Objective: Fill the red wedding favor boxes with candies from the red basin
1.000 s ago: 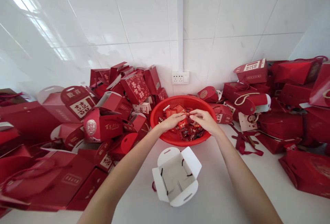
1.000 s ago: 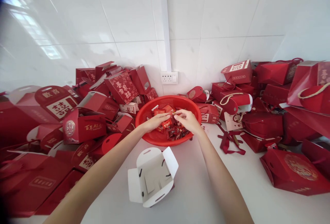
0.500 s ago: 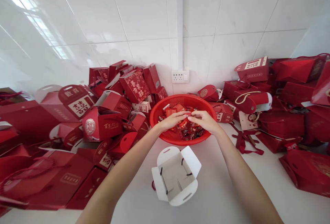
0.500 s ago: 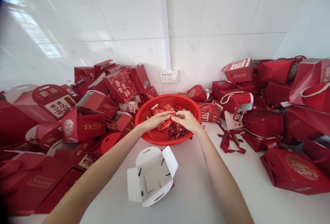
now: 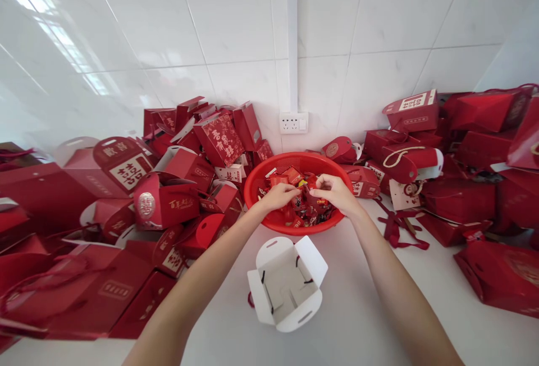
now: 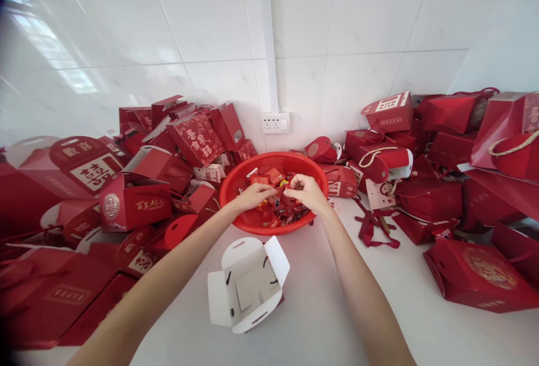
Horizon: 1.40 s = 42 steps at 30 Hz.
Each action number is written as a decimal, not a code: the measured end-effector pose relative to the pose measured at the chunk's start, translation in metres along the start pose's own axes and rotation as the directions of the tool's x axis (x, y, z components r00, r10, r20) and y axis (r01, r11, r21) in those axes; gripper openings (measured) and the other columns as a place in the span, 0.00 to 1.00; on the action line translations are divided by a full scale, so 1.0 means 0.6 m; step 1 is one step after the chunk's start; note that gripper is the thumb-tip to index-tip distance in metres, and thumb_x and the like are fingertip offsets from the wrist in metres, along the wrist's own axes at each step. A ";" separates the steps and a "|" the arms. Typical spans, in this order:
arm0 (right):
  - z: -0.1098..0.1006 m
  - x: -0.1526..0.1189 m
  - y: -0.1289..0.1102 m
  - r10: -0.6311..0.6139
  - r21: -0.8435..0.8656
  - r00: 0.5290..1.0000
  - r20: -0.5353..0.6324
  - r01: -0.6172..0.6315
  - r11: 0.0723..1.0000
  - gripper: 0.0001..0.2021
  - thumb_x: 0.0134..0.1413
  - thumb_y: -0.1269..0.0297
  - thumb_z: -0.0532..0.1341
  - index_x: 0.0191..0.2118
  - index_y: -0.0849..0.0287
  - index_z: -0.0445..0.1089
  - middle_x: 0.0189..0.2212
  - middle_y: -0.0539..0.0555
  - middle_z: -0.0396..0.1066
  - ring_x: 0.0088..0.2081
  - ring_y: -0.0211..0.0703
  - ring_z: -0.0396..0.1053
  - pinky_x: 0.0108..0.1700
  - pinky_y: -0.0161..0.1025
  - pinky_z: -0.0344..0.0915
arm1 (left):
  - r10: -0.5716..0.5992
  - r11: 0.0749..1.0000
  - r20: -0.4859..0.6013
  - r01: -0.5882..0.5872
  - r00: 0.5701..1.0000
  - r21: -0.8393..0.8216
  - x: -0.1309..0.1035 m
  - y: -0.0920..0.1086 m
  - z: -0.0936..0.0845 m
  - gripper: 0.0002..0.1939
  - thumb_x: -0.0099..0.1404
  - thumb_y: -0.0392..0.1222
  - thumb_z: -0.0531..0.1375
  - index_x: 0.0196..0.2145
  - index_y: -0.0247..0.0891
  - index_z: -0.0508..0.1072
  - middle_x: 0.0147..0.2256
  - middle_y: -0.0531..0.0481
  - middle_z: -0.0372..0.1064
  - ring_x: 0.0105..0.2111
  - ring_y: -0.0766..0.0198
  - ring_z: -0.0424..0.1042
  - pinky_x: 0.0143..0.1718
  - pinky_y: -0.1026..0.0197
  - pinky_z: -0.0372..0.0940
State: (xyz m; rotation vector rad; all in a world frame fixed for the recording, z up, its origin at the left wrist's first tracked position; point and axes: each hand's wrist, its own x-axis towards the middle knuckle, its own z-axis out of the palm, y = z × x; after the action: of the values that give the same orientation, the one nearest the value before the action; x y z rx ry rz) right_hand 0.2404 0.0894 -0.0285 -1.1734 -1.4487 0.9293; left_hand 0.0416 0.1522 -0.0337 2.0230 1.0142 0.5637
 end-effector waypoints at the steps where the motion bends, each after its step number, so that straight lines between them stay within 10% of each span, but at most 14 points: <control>1: 0.000 0.000 -0.001 -0.005 0.001 1.000 -0.005 0.005 1.000 0.18 0.38 0.54 0.72 0.23 0.55 0.62 0.21 0.45 0.64 0.27 0.39 0.62 0.32 0.38 0.59 | 0.007 1.000 -0.006 -0.007 1.000 0.017 0.000 -0.001 0.001 0.15 0.64 0.46 0.57 0.29 0.34 0.78 0.29 0.48 0.75 0.32 0.60 0.71 0.40 0.60 0.65; 9: 0.001 0.002 0.000 0.028 0.054 0.998 -0.049 -0.025 0.998 0.23 0.33 0.49 0.75 0.35 0.58 0.74 0.26 0.50 0.73 0.30 0.43 0.68 0.34 0.41 0.64 | 0.130 0.991 0.113 -0.128 0.985 -0.023 -0.005 0.017 0.008 0.15 0.61 0.35 0.53 0.39 0.35 0.78 0.41 0.48 0.78 0.41 0.60 0.74 0.49 0.61 0.67; 16: 0.003 -0.002 -0.005 -0.030 -0.041 0.985 -0.171 0.023 0.999 0.22 0.35 0.46 0.74 0.24 0.55 0.66 0.22 0.46 0.66 0.27 0.39 0.62 0.30 0.38 0.60 | 0.135 0.991 0.191 -0.135 0.972 -0.015 -0.005 0.019 0.007 0.19 0.60 0.36 0.56 0.48 0.34 0.77 0.43 0.45 0.78 0.41 0.59 0.75 0.46 0.61 0.68; 21: 0.005 -0.002 -0.008 0.034 0.118 0.976 -0.215 -0.009 0.993 0.25 0.34 0.45 0.75 0.22 0.54 0.61 0.20 0.47 0.67 0.25 0.41 0.67 0.29 0.39 0.64 | -0.036 0.933 0.521 -0.158 0.853 0.323 -0.007 0.024 0.013 0.11 0.60 0.43 0.63 0.38 0.38 0.82 0.35 0.49 0.79 0.33 0.60 0.74 0.34 0.64 0.64; 26: 0.001 0.006 -0.003 0.042 0.239 0.960 -0.277 0.026 0.971 0.27 0.40 0.39 0.70 0.27 0.52 0.56 0.19 0.47 0.70 0.16 0.35 0.61 0.19 0.35 0.57 | -0.100 0.899 0.564 -0.168 0.820 0.404 -0.003 0.019 0.019 0.16 0.51 0.26 0.61 0.33 0.42 0.83 0.32 0.53 0.79 0.31 0.61 0.73 0.32 0.65 0.62; 35: -0.007 0.016 0.001 0.052 0.372 0.907 -0.418 0.119 0.921 0.15 0.45 0.52 0.64 0.34 0.52 0.62 0.21 0.46 0.70 0.18 0.34 0.59 0.20 0.35 0.55 | -0.056 0.879 0.428 -0.159 0.902 0.450 -0.001 0.061 0.006 0.08 0.50 0.26 0.64 0.21 0.37 0.80 0.20 0.52 0.72 0.22 0.62 0.66 0.30 0.61 0.63; 42: -0.011 0.020 0.010 0.073 0.390 0.898 -0.433 0.114 0.914 0.12 0.43 0.57 0.60 0.35 0.52 0.61 0.28 0.50 0.77 0.23 0.40 0.69 0.27 0.38 0.65 | 0.042 0.886 -0.073 -0.004 0.996 0.464 0.068 0.093 -0.039 0.25 0.69 0.38 0.53 0.60 0.28 0.69 0.48 0.38 0.77 0.44 0.54 0.75 0.50 0.57 0.66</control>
State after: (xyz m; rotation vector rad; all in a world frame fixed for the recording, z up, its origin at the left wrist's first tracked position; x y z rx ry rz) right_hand 0.2477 0.1024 -0.0299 -0.9686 -0.8469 0.8313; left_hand 0.0753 0.1755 0.0265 2.4490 1.2686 0.4454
